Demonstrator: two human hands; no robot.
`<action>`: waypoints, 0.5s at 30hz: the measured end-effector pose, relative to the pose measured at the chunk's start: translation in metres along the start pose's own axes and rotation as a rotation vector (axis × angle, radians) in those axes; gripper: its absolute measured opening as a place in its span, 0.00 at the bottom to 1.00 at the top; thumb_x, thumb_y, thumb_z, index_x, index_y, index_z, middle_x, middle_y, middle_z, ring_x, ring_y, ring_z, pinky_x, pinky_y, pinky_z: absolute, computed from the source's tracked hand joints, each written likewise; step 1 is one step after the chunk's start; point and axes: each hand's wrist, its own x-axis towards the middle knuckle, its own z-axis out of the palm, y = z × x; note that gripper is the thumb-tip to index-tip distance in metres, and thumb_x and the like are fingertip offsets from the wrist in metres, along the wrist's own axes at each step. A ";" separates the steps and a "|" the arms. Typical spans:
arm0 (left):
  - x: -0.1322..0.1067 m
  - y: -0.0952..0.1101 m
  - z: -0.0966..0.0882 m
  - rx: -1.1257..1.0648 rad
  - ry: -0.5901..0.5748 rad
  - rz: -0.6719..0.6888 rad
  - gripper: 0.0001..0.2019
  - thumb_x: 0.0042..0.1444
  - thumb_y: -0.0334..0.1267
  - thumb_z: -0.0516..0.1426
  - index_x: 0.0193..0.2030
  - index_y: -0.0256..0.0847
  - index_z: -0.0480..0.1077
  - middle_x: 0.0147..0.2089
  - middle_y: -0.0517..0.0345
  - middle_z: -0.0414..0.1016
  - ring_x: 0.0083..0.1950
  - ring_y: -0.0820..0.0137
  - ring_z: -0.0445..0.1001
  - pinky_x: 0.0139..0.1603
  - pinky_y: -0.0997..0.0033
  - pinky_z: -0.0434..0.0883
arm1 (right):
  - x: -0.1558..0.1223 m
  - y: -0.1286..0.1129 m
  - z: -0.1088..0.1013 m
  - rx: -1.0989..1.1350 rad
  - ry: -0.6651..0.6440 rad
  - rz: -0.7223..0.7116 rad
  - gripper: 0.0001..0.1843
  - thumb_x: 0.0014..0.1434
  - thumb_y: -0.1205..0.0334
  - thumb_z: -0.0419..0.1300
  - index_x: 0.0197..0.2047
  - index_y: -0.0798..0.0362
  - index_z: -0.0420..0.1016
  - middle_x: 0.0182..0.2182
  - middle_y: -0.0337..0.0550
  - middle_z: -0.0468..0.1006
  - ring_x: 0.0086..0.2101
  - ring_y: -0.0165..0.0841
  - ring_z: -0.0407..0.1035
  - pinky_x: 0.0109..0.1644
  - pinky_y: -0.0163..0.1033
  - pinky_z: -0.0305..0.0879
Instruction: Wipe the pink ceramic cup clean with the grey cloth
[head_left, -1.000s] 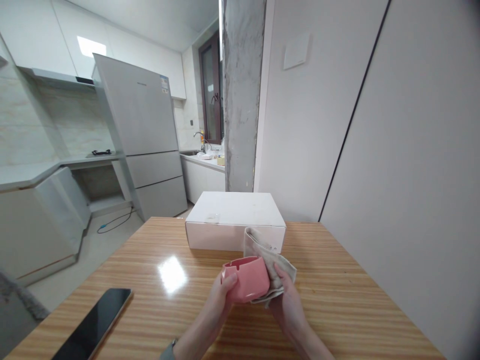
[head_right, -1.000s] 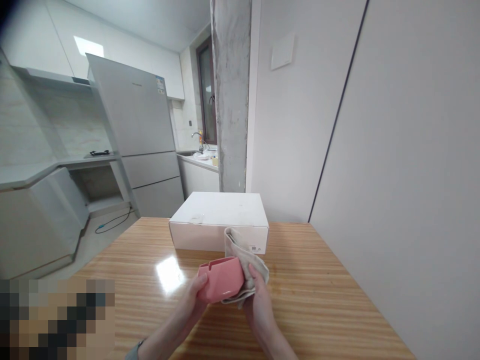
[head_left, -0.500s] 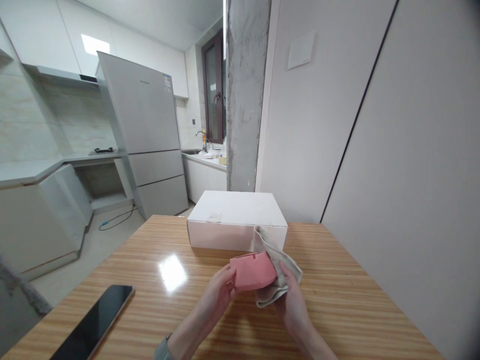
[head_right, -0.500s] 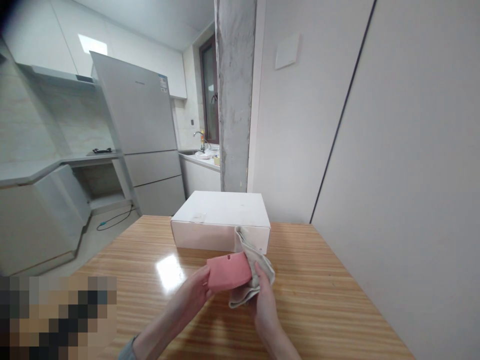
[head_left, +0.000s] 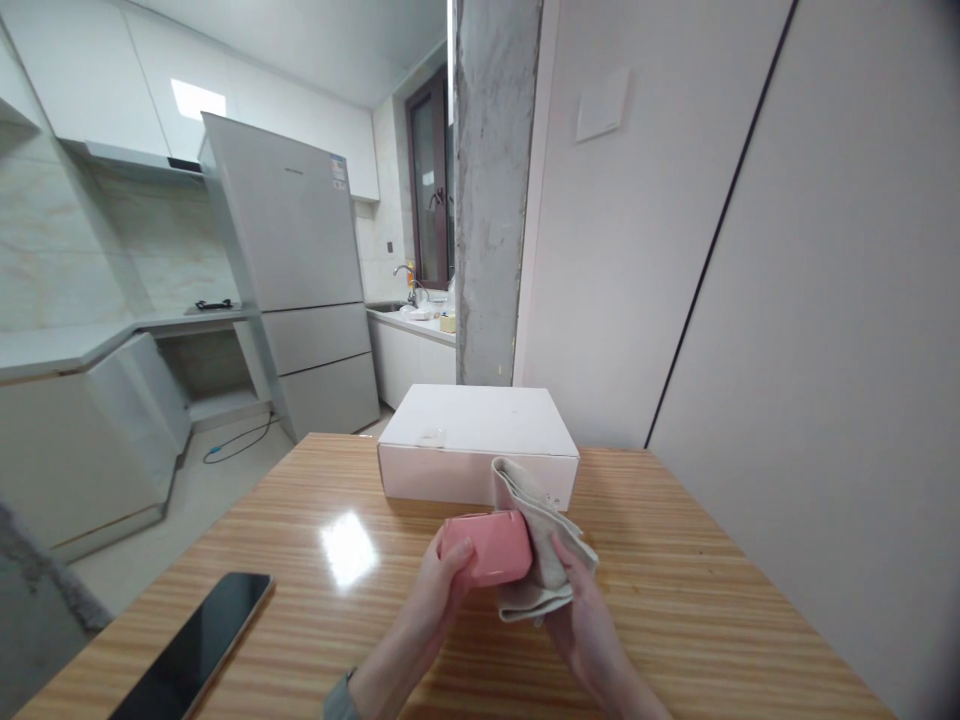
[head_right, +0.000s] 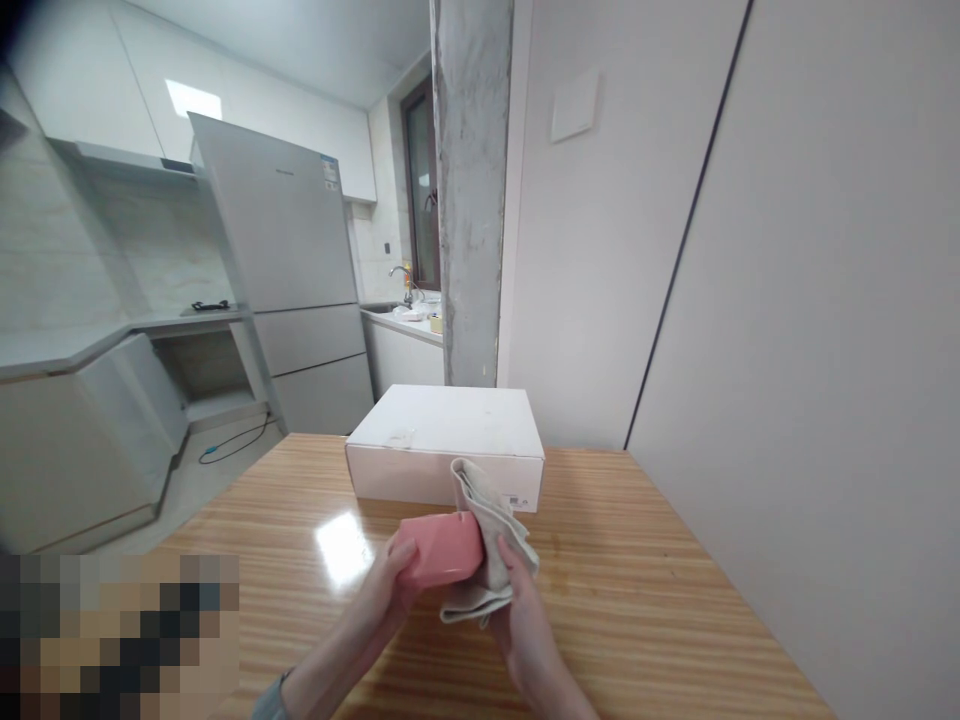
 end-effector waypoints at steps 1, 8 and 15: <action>0.001 0.001 0.000 0.021 0.034 0.019 0.26 0.42 0.48 0.69 0.45 0.35 0.75 0.47 0.43 0.79 0.53 0.52 0.74 0.58 0.54 0.66 | -0.001 0.000 0.001 -0.013 0.011 0.005 0.23 0.38 0.47 0.74 0.37 0.50 0.84 0.36 0.43 0.85 0.46 0.47 0.76 0.53 0.49 0.68; -0.001 0.010 0.009 -0.024 -0.066 -0.062 0.24 0.52 0.54 0.62 0.47 0.37 0.76 0.53 0.46 0.76 0.60 0.54 0.68 0.62 0.57 0.63 | 0.009 0.001 -0.012 0.006 0.127 0.022 0.22 0.34 0.47 0.75 0.34 0.49 0.84 0.31 0.40 0.86 0.44 0.48 0.76 0.52 0.49 0.69; -0.004 0.002 0.004 0.036 -0.008 0.014 0.25 0.48 0.50 0.67 0.51 0.39 0.75 0.56 0.47 0.75 0.63 0.53 0.65 0.66 0.56 0.56 | 0.013 -0.004 -0.012 0.029 0.047 0.022 0.23 0.45 0.45 0.69 0.41 0.50 0.83 0.39 0.45 0.85 0.48 0.47 0.75 0.53 0.52 0.67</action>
